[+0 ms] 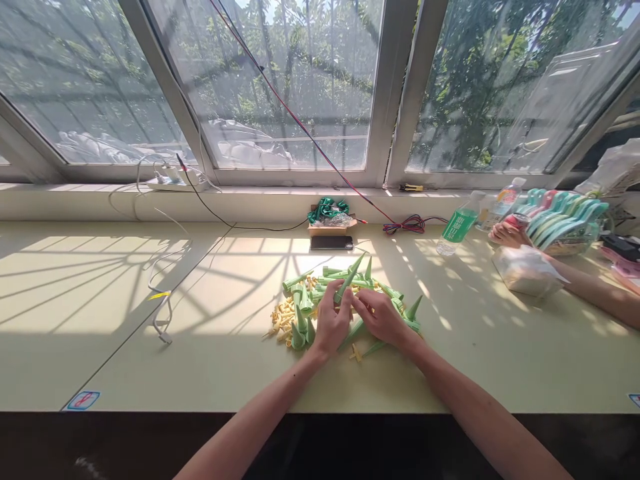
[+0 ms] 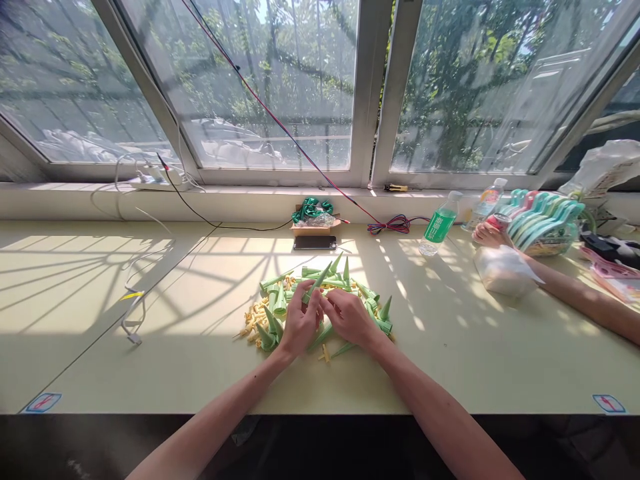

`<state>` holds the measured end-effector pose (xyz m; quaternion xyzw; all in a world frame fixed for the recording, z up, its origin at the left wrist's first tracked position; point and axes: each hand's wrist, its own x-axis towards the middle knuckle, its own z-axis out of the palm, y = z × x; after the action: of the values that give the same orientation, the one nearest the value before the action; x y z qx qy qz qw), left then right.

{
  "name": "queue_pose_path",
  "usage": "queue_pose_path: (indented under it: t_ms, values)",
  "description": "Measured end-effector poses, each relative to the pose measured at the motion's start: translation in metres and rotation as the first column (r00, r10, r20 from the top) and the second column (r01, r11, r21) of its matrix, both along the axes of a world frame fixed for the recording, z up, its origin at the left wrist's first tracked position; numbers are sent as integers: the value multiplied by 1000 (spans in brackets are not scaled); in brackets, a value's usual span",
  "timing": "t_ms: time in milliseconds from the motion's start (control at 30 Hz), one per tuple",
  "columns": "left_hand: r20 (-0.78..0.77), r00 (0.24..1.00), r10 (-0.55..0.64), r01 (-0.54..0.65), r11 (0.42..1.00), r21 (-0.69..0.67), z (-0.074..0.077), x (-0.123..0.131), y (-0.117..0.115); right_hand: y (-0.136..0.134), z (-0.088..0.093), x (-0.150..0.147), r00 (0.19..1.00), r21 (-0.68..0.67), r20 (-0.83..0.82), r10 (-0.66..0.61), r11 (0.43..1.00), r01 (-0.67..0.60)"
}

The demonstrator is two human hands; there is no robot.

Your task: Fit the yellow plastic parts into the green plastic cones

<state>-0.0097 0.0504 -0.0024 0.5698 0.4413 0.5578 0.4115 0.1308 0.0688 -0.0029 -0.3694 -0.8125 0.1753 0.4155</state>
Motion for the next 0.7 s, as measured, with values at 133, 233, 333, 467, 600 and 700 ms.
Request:
queue_pose_path:
  t_ms: [133, 233, 333, 467, 600, 700]
  values:
    - [11, 1000, 2, -2, 1000, -11, -1, 1, 1, 1, -1, 0, 1000, 1, 0, -17, 1000, 17]
    - [57, 998, -5, 8, 999, -39, -1, 1, 1, 2, -3, 0, 1000, -4, -10, -27, 1000, 27]
    - [113, 993, -23, 31, 997, -70, 0, 1, 2, 2, -3, 0, 999, -4, -15, -30, 1000, 30]
    - [135, 990, -41, 51, 996, -72, 2, 0, 1, 1, -2, 0, 999, 4, -28, -39, 999, 40]
    - [167, 983, -72, 82, 995, -58, 4, 1, 0, 1, -2, 0, 997, 3, -58, -60, 998, 60]
    - [182, 979, -90, 100, 994, -45, 4, 1, 0, 1, -3, 0, 994, 1, -78, -72, 997, 72]
